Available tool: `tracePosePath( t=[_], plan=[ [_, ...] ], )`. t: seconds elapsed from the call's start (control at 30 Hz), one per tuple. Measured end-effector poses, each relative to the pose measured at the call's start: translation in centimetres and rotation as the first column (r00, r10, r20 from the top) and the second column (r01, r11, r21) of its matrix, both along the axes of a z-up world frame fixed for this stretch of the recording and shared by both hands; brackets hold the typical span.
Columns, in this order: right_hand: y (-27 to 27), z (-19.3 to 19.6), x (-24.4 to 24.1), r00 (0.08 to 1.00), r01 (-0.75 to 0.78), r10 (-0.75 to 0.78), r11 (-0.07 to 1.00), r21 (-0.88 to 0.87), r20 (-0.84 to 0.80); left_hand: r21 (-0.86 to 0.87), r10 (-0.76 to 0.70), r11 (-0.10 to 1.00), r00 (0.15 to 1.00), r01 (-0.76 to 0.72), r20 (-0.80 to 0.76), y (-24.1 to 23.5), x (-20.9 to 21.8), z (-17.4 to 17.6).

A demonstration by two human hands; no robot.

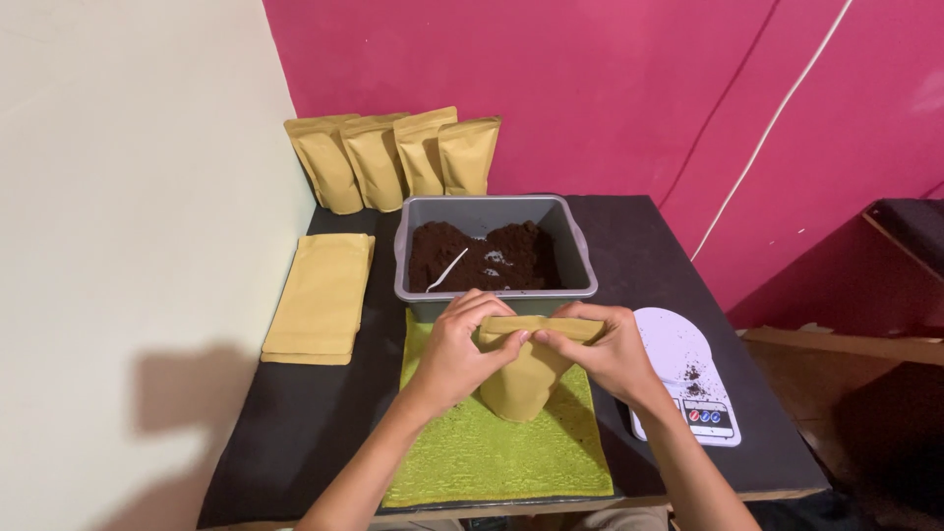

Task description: Filling paper bags with ground coffee using a spoon and weighing them on a digital scale before folding the tops.

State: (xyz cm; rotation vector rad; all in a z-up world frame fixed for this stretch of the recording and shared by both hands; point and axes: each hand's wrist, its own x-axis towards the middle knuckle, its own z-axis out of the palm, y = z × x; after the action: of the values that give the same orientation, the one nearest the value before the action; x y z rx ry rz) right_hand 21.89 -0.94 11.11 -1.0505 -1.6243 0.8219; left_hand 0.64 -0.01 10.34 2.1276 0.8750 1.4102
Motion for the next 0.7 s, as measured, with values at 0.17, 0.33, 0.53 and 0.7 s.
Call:
tracePosePath(
  t=[0.17, 0.33, 0.53, 0.7],
  plan=[
    [0.1, -0.6, 0.2, 1.000, 0.009, -0.009, 1.000, -0.008, -0.010, -0.034, 0.001, 0.999, 1.000, -0.002, -0.019, -0.4, -0.2, 0.5],
    [0.0, 1.0, 0.1, 0.998, -0.010, 0.009, 1.000, 0.006, 0.066, -0.010, -0.014, 1.000, 0.999, 0.014, -0.041, 0.0, -0.4, 0.5],
    [-1.2, 2.9, 1.6, 0.988, 0.000, -0.008, 0.999, 0.054, 0.157, -0.074, 0.030, 0.997, 0.998, -0.034, -0.058, -0.3, -1.7, 0.2],
    [-0.3, 0.2, 2.9, 0.984, -0.026, -0.006, 0.984, 0.175, 0.179, -0.064, 0.003, 0.998, 1.000, -0.004, -0.016, 0.0, -1.7, -1.5]
  ],
)
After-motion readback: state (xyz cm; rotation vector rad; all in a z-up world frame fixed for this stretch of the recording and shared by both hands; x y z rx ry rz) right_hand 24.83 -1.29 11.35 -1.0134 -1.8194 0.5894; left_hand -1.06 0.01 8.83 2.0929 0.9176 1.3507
